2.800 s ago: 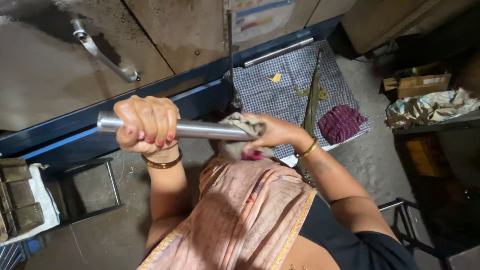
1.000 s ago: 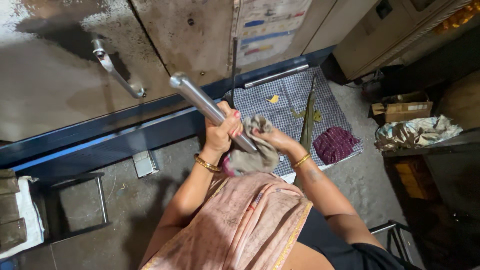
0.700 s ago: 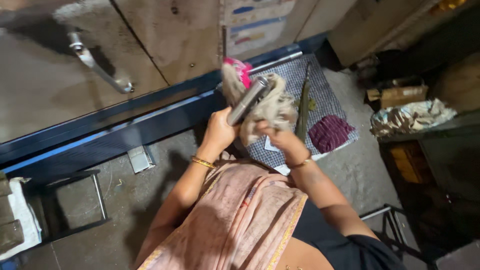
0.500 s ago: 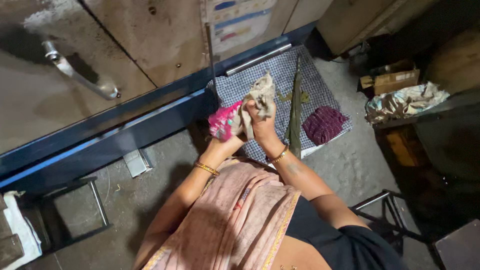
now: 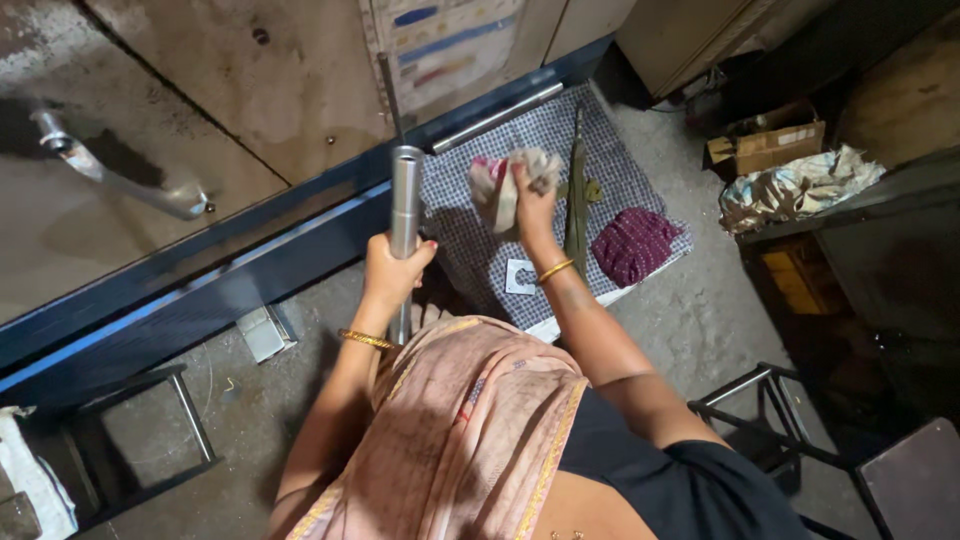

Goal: The person opens a machine door, removes a metal rod, wipes it with a cloth, and places it in a container. They repeat this process for several rods, cleaning each one individually.

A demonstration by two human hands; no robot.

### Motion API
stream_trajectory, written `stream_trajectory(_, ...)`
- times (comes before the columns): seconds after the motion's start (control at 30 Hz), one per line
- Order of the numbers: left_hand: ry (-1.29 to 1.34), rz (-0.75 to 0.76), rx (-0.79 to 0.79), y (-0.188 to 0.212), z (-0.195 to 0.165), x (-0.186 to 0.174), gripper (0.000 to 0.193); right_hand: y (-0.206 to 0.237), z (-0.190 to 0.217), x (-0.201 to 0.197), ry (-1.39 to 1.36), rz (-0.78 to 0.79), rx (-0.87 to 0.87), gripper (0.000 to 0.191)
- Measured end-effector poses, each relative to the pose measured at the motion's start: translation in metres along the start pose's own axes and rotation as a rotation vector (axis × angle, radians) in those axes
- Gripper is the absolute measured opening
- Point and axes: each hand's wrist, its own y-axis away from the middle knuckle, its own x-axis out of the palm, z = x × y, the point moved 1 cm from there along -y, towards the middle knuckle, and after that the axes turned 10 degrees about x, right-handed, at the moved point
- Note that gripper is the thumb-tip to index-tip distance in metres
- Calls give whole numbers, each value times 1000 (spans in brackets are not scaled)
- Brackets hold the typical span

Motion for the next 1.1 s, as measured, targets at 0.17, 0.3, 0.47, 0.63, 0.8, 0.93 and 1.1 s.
stream_trajectory(0.17,268,-92,-34,-1,1,5,29,14,-49,-26,1167,280,-93,94)
stream_trajectory(0.3,241,-171,-6,-4,-4,-1,27,18,-61,-78,1315,-38,-70,79)
stream_trajectory(0.47,229,-297,10,-6,-15,-21,27,27,-60,-142,1494,-381,59,57)
stream_trajectory(0.63,281,-306,19,2,-20,-39,30,34,-66,-155,1491,-290,-37,38)
stream_trajectory(0.8,315,-299,38,18,-20,-55,27,22,-51,-154,1173,-237,75,34)
stream_trajectory(0.93,284,-325,74,33,-21,-73,28,34,-44,-155,589,-291,178,34)
stream_trajectory(1.1,445,-427,123,57,-24,-93,31,57,-41,-162,485,-428,-6,27)
